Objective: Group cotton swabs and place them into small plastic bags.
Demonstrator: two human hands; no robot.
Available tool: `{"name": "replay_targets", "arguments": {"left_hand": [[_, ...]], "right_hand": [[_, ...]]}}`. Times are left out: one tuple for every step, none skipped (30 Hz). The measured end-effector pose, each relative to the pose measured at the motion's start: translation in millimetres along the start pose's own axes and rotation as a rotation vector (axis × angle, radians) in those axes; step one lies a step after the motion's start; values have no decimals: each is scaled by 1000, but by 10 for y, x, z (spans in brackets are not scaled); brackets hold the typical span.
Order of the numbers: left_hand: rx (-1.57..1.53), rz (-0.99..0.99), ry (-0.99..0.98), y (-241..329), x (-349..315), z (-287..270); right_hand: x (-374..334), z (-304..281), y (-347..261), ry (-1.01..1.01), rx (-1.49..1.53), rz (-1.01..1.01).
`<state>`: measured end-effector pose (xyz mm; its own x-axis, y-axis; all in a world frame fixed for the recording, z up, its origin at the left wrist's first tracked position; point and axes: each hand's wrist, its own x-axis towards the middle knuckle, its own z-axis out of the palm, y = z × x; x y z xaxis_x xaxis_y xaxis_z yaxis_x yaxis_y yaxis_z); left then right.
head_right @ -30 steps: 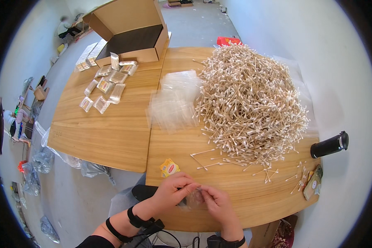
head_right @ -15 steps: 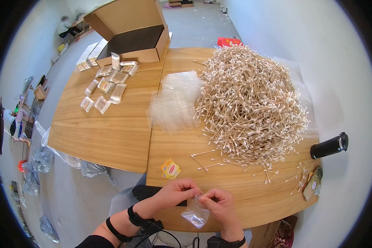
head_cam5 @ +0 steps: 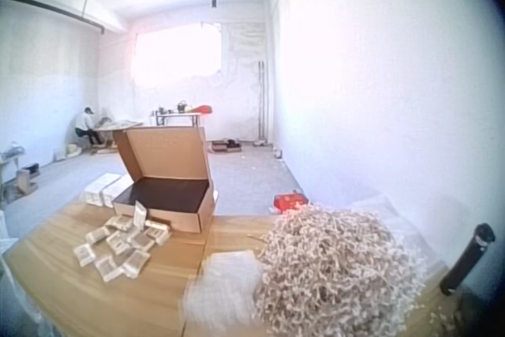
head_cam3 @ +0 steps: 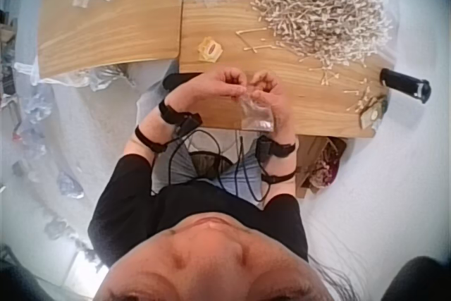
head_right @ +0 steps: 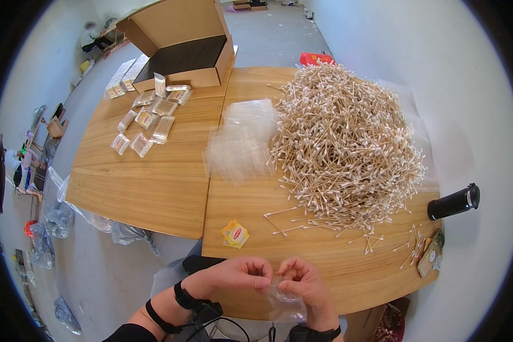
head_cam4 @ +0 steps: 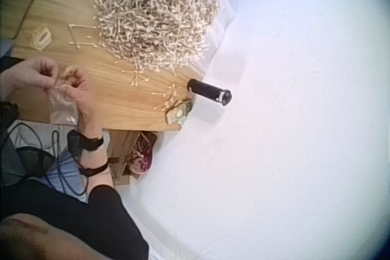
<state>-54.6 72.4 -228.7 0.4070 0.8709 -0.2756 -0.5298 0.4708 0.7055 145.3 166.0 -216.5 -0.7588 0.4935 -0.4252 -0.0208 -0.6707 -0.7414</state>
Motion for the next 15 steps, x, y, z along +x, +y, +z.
{"name": "replay_targets", "arguments": {"left_hand": [[0,2,0,-8,8,-13],[-16,11,-6,-29,22,-39],[-32,20,-11,-45,31,-55],[-30,20,-11,-51,28,-56],[-25,21,-38,-57,23,-56],[-19,22,-64,-56,18,-55],[-19,21,-66,-49,29,-37],[-15,0,-117,-29,38,-4],[-11,-21,-167,-10,44,20],[-11,-21,-166,5,38,26],[-11,-22,-149,20,29,27],[-11,-22,-132,25,27,27],[-11,-21,-131,23,23,26],[-27,-16,-126,14,21,25],[-43,-10,-121,0,20,24]], "right_hand": [[-12,-14,4,0,-2,0],[-37,-50,20,-64,23,62],[-61,-90,41,-127,48,125],[-81,-137,76,-128,47,124],[-88,-194,124,-240,108,113],[-72,-227,157,-353,169,101],[-39,-239,191,-352,170,100],[-2,-234,231,-422,247,-42],[16,-221,253,-492,322,-185],[23,-202,248,-492,322,-184],[26,-179,228,-456,305,-224],[21,-167,212,-420,288,-264],[15,-157,201,-421,288,-264],[10,-148,191,-391,293,-254],[11,-144,186,-360,298,-245]]}}
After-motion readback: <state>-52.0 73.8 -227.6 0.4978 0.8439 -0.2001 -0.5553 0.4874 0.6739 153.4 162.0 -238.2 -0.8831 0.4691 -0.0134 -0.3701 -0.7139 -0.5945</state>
